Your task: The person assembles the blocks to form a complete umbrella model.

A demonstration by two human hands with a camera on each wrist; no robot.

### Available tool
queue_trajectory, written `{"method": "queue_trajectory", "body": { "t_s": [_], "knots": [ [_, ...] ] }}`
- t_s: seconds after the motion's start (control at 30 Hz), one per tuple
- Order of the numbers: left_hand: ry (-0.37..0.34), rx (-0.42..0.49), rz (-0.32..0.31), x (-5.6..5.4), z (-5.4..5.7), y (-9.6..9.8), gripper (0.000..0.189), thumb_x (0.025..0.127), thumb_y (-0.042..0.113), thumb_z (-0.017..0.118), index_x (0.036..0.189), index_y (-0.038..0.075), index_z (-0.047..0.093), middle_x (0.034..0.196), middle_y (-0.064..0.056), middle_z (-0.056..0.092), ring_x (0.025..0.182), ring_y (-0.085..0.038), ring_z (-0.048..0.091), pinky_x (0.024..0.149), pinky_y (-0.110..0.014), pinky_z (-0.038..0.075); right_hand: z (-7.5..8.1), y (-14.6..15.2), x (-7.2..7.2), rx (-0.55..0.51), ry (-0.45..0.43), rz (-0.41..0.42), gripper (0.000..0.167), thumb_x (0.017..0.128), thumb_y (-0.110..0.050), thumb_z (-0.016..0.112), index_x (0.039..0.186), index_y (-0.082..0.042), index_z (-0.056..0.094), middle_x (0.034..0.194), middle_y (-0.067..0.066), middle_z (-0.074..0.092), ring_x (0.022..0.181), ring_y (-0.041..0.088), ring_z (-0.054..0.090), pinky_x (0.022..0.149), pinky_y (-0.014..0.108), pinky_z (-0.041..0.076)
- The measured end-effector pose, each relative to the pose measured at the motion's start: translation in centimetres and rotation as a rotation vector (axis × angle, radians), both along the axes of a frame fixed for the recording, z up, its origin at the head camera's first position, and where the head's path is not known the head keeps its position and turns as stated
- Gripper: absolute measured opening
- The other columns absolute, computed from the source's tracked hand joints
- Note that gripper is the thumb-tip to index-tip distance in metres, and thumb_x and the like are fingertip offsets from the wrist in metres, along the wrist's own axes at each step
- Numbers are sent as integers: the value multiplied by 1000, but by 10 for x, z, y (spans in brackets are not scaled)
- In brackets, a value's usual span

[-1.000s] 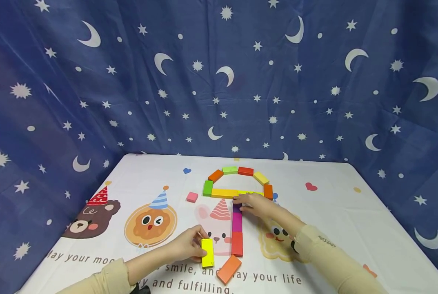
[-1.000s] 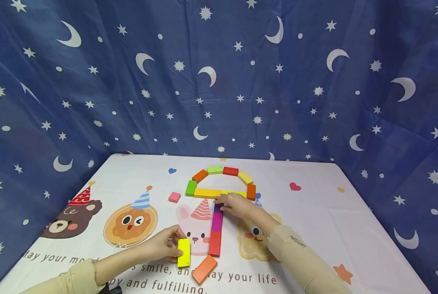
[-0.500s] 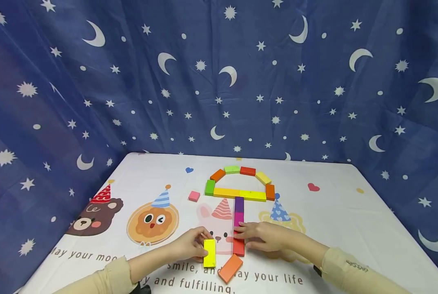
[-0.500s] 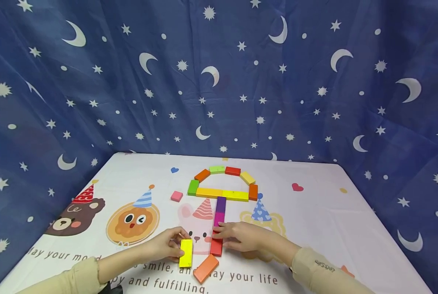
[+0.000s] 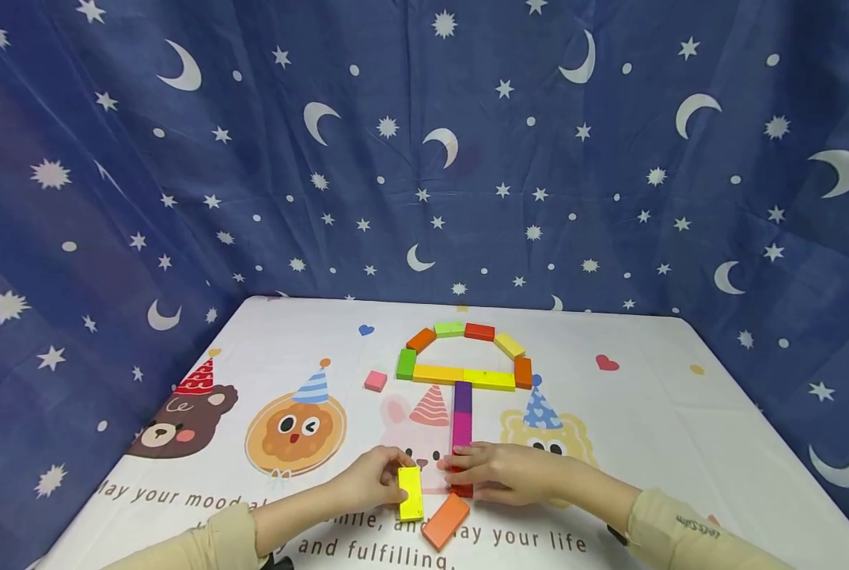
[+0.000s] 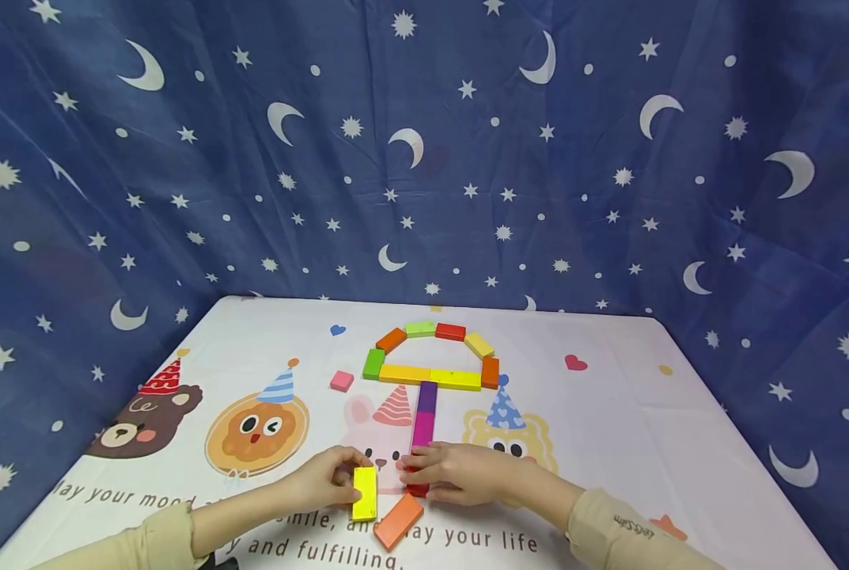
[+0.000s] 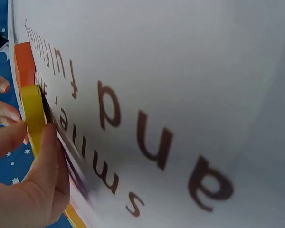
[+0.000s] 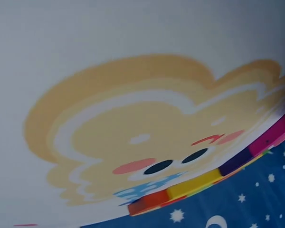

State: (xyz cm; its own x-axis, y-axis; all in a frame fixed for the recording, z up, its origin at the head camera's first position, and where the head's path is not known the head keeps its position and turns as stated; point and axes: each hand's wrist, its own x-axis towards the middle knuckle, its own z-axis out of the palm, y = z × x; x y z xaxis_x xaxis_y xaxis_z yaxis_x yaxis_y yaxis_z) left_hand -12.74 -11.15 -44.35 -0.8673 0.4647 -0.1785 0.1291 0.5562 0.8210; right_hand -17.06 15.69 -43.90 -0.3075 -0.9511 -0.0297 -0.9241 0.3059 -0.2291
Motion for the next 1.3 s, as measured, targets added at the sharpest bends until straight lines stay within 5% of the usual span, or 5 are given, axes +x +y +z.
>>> {"method": "queue_trajectory", "body": {
  "t_s": [0.23, 0.47, 1.3],
  "knots": [
    [78, -86, -71, 0, 5, -1, 56, 71, 12, 81, 119, -4, 60, 90, -6, 47, 72, -12, 44, 61, -17, 37, 0, 0, 9, -25, 41, 124, 38, 97, -20, 50, 136, -19, 53, 141, -1, 51, 131, 17, 47, 104, 35, 43],
    [169, -231, -136, 3, 7, 0, 63, 68, 19, 84, 122, -1, 60, 95, 1, 51, 68, -4, 44, 60, -15, 41, -2, 4, 14, -25, 198, 233, 38, 98, -22, 50, 135, -18, 53, 138, -2, 54, 128, 15, 50, 101, 28, 45],
    [251, -318, -169, 10, 8, 2, 64, 68, 28, 83, 122, 1, 62, 94, 6, 51, 72, -3, 43, 61, -14, 39, -2, 5, 17, 30, 47, 146, 36, 99, -27, 46, 133, -19, 56, 138, -1, 53, 129, 17, 49, 101, 30, 46]
  ]
}}
